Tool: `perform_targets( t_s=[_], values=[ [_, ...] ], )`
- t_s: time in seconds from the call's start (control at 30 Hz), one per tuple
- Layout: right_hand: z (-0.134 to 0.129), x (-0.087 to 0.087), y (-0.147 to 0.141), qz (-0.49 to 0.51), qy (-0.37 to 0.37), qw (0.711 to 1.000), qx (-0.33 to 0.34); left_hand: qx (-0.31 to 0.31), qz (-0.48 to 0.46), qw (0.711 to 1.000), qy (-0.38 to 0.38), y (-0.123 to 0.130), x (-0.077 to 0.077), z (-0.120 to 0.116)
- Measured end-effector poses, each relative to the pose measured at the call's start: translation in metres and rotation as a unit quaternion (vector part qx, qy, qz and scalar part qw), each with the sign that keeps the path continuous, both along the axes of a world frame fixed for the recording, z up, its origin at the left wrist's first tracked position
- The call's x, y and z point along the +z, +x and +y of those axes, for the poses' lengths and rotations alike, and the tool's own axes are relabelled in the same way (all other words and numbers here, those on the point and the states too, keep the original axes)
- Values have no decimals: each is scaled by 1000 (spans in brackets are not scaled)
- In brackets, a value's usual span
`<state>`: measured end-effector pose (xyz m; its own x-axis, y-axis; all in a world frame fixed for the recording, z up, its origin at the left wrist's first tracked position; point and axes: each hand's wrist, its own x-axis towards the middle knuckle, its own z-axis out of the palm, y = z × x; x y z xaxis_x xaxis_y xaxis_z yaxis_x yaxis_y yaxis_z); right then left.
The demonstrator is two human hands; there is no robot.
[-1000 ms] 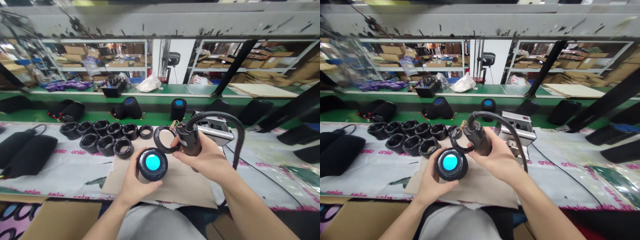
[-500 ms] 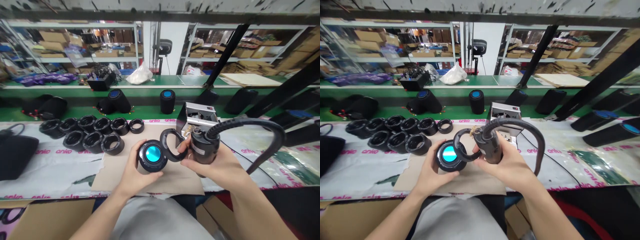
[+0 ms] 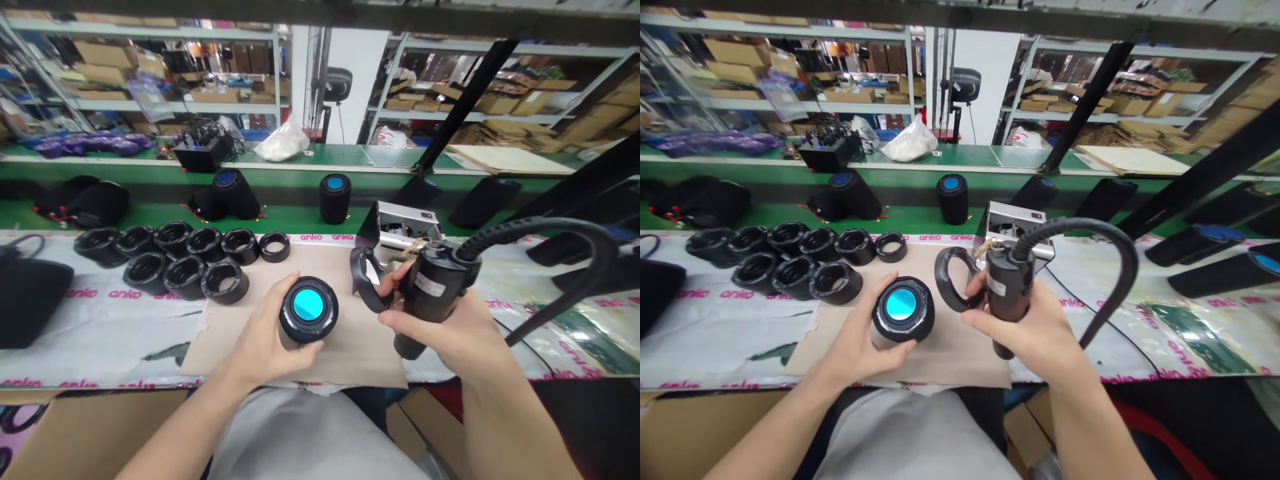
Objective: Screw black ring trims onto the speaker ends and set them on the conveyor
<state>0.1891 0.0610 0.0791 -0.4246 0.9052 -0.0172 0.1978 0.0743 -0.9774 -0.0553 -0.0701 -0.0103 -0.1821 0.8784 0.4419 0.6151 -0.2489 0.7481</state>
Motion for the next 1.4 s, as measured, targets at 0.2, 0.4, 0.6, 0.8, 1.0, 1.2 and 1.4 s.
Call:
perform_targets(
  t_s=[0.2,0.4,0.6,0.8,1.0,1.2,1.4],
  values=[
    [0,0,1,-26,7,997,74,-27,-24,997,-66,-5,-1,-2],
    [19,18,-17,-45,74,957,278,-55,-169,982,-72,1,-1,-2],
    [43,29,-37,-70,152,920,355,-66,-209,976,-16,7,2,10],
    [11,18,-28,-77,102,988,87,39,-193,980,-8,25,-16,17],
    [-32,-3,-27,-106,48,993,-8,45,-205,977,46,76,-27,19],
    [-29,-6,-25,-139,43,989,-1,-98,-233,967,-35,65,-19,6],
    [-25,0,-9,-34,25,998,-46,-181,-301,932,-92,26,-10,5]
  ],
)
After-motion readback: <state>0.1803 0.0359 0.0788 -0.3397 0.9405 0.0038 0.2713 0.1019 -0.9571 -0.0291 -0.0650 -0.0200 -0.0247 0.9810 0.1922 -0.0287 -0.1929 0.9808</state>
